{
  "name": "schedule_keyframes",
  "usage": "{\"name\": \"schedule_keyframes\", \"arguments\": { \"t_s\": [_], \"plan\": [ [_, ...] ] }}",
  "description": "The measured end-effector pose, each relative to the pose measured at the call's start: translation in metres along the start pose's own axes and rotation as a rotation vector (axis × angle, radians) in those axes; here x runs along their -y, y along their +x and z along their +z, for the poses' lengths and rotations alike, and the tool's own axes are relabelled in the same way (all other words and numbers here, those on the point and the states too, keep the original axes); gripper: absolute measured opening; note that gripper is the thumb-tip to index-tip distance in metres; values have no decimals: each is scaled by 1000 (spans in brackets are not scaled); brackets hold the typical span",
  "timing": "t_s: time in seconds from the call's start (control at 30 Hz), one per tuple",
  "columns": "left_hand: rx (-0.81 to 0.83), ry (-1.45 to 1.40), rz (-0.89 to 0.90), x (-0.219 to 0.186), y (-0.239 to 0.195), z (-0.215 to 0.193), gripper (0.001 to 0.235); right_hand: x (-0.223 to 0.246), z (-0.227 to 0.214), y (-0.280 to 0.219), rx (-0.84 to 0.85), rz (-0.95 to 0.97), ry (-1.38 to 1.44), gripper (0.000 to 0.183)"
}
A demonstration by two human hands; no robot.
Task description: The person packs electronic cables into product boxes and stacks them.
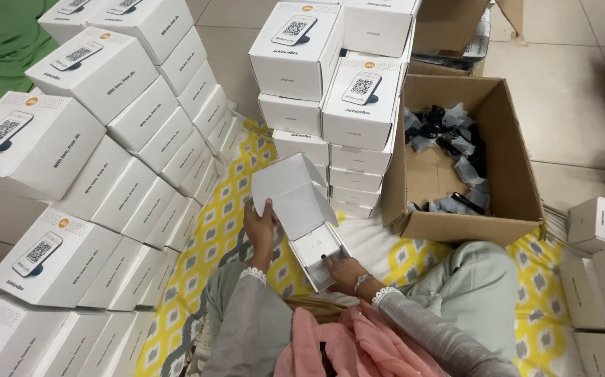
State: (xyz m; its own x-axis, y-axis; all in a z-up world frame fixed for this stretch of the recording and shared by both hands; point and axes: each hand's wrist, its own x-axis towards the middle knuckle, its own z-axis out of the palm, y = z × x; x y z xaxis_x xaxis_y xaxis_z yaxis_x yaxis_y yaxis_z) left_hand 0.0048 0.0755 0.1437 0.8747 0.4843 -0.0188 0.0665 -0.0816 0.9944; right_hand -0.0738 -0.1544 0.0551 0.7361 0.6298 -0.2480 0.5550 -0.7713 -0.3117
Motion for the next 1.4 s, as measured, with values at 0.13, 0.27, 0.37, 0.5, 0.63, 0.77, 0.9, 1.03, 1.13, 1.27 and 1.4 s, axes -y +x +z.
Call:
{"name": "schedule_keyframes", "arguments": {
  "t_s": [0.13, 0.27, 0.37, 0.5, 0.63, 0.77, 0.9, 1.03, 1.13, 1.27, 1.4],
  "plan": [
    [-205, -63, 48, -3, -29, 17, 50, 1, -1, -2, -68, -51, 6, 91],
    [-320, -297, 63, 29, -42, 18, 41, -1, -3, 2, -56, -55, 12, 83],
    [-279, -328, 75, 38, -38, 1, 27, -1, -7, 2, -80, -114, 79, 65],
    [-245, -198, 183, 28, -34, -16, 20, -4, -24, 18, -191, -77, 176, 46],
    [-327, -118, 269, 8, -54, -20, 20, -2, -50, 41, -227, -158, 118, 83],
    [-304, -61, 473, -12, -85, -15, 14, -9, -39, 63, -116, -173, -121, 97],
    [-149, 23, 609, -28, -103, -8, 9, -3, -47, 67, -103, -187, -128, 95],
    [-73, 46, 568, -28, -106, -3, 8, 11, -69, 44, -197, -202, -138, 82],
    [-33, 66, 513, -22, -107, 5, 10, 0, -47, 31, -430, -349, -198, 46],
    [21, 73, 475, -20, -110, 15, 9, 5, -50, 5, -260, -364, -199, 15],
    [98, 102, 474, -24, -112, 27, 8, 0, -43, -3, -225, -384, -197, 15]
  ]
}}
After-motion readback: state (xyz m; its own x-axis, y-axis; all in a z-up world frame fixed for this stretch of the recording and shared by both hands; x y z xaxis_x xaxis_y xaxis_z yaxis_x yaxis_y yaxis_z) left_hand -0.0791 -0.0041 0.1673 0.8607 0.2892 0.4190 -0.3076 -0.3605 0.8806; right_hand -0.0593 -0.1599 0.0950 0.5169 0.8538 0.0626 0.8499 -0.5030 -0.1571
